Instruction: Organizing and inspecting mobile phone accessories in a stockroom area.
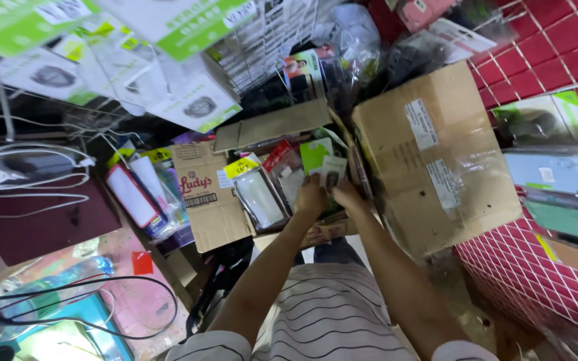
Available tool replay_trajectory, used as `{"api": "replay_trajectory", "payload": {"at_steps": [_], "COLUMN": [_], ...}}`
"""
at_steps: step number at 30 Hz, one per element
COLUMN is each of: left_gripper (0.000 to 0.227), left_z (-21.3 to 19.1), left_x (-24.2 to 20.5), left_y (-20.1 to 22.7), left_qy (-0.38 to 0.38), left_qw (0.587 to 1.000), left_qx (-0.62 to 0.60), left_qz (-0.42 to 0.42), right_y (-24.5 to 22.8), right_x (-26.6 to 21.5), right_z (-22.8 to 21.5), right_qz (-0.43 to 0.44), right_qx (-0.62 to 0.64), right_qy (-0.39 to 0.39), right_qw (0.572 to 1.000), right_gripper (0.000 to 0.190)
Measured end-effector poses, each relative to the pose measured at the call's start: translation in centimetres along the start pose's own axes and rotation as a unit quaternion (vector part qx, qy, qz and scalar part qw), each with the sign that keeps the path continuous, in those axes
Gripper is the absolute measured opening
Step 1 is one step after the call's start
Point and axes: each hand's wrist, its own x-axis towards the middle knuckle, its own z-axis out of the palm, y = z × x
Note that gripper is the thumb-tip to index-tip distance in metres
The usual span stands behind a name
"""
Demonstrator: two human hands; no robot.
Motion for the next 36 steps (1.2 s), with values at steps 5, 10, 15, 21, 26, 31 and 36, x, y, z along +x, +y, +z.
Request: {"api": "replay_trajectory", "payload": {"at_steps": [5,10,15,21,26,31,36], "left_gripper": [0.037,0.03,0.037,0.031,0.029,0.021,0.022], "left_z": [-3.9,-6.1,-6.5,-10.7,-18.9,-24.8,-29.7], "left_x": [-0.1,0.6,0.2,-0.9,-1.8,-2.4,-3.2], "left_y": [5.5,6.9,3.8,3.7,9.6,14.9,19.6], "left_qy": [-0.045,-0.037,0.02,-0.008,-0.017,0.031,0.019], "left_qw": [0.988,0.98,0.973,0.94,0.916,0.881,0.863], "left_qx": [-0.008,-0.01,-0.154,-0.315,-0.395,-0.472,-0.505], "left_qz": [-0.147,-0.193,-0.17,-0.128,-0.076,0.027,-0.03], "right_y": [5.6,0.3,-4.7,-10.5,-15.4,-21.9,-27.6], "right_x": [5.4,1.5,-3.9,-10.1,-14.4,-19.7,-23.9], "right_z": [0.8,0.6,-1.2,-3.5,-4.8,-6.1,-6.8], "right_qz": [0.127,0.099,0.019,0.002,-0.158,-0.245,-0.293], "right_qx": [0.031,0.09,0.072,0.207,0.269,0.32,0.294], "right_qy": [0.004,0.053,0.047,0.072,0.052,0.043,0.089], "right_qw": [0.991,0.99,0.996,0.976,0.949,0.914,0.905], "right_gripper": [0.028,0.026,0.04,0.037,0.037,0.039,0.041]}}
